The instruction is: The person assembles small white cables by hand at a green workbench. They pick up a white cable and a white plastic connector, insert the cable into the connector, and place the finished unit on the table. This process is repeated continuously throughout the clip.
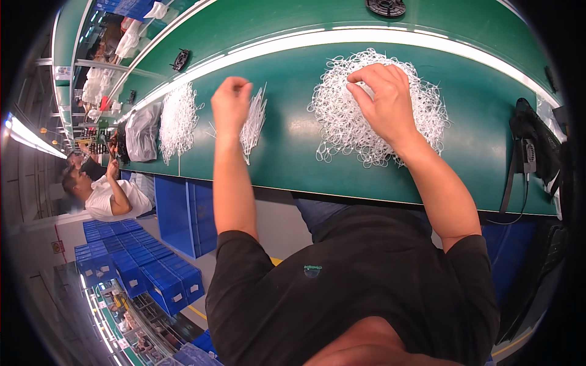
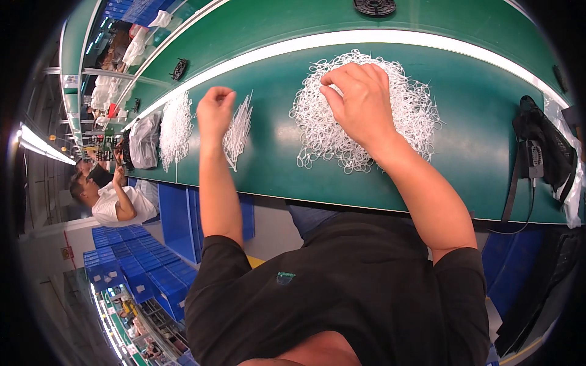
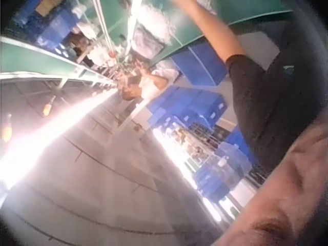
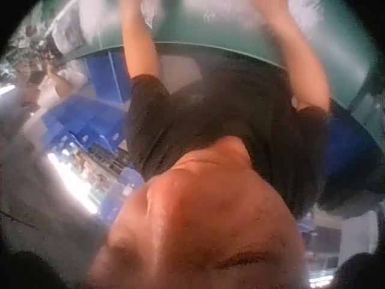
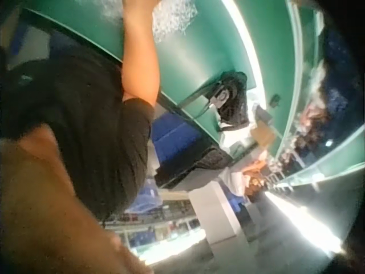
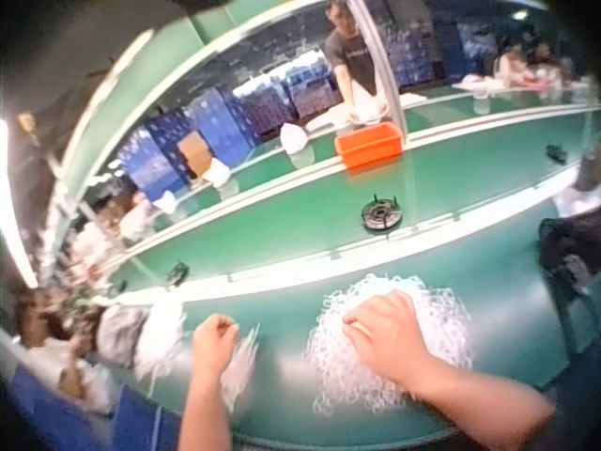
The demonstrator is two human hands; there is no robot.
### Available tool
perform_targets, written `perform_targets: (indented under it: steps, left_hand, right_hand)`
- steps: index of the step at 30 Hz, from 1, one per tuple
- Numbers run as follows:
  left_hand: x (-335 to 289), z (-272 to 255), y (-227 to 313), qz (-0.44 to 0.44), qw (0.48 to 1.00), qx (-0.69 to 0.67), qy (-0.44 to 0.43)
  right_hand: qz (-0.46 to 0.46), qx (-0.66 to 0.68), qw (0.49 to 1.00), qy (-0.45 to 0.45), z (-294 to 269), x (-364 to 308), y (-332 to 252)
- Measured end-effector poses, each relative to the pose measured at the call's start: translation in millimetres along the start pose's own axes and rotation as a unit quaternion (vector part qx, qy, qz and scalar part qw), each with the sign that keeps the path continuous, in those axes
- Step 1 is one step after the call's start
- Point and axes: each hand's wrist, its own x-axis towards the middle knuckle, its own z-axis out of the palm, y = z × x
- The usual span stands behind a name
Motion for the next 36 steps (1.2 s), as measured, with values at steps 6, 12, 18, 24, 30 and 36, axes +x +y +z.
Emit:
perform_targets:
  steps: [6,12,18,24,30,36]
  left_hand:
    - [12,-25,-71,-0.012,0.976,0.173,-0.129]
    - [14,-20,-72,0.057,0.96,0.223,-0.162]
    - [11,-16,-70,0.079,0.958,0.227,-0.159]
    - [15,-18,-74,0.092,0.959,0.21,-0.166]
    - [18,-17,-63,0.085,0.951,0.22,-0.199]
    - [22,-15,-73,0.139,0.966,0.18,-0.12]
  right_hand:
    - [-0.01,-0.002,1.0,-0.002,0,-2,-2]
    - [-0.013,-0.008,1.0,-0.009,3,-5,0]
    - [-0.009,0.0,1.0,-0.025,1,-5,-2]
    - [-0.004,0.001,0.999,-0.036,0,-6,-4]
    - [-0.006,0.0,0.999,-0.038,0,-6,-3]
    - [-0.018,0.011,1.0,-0.024,0,-6,-3]
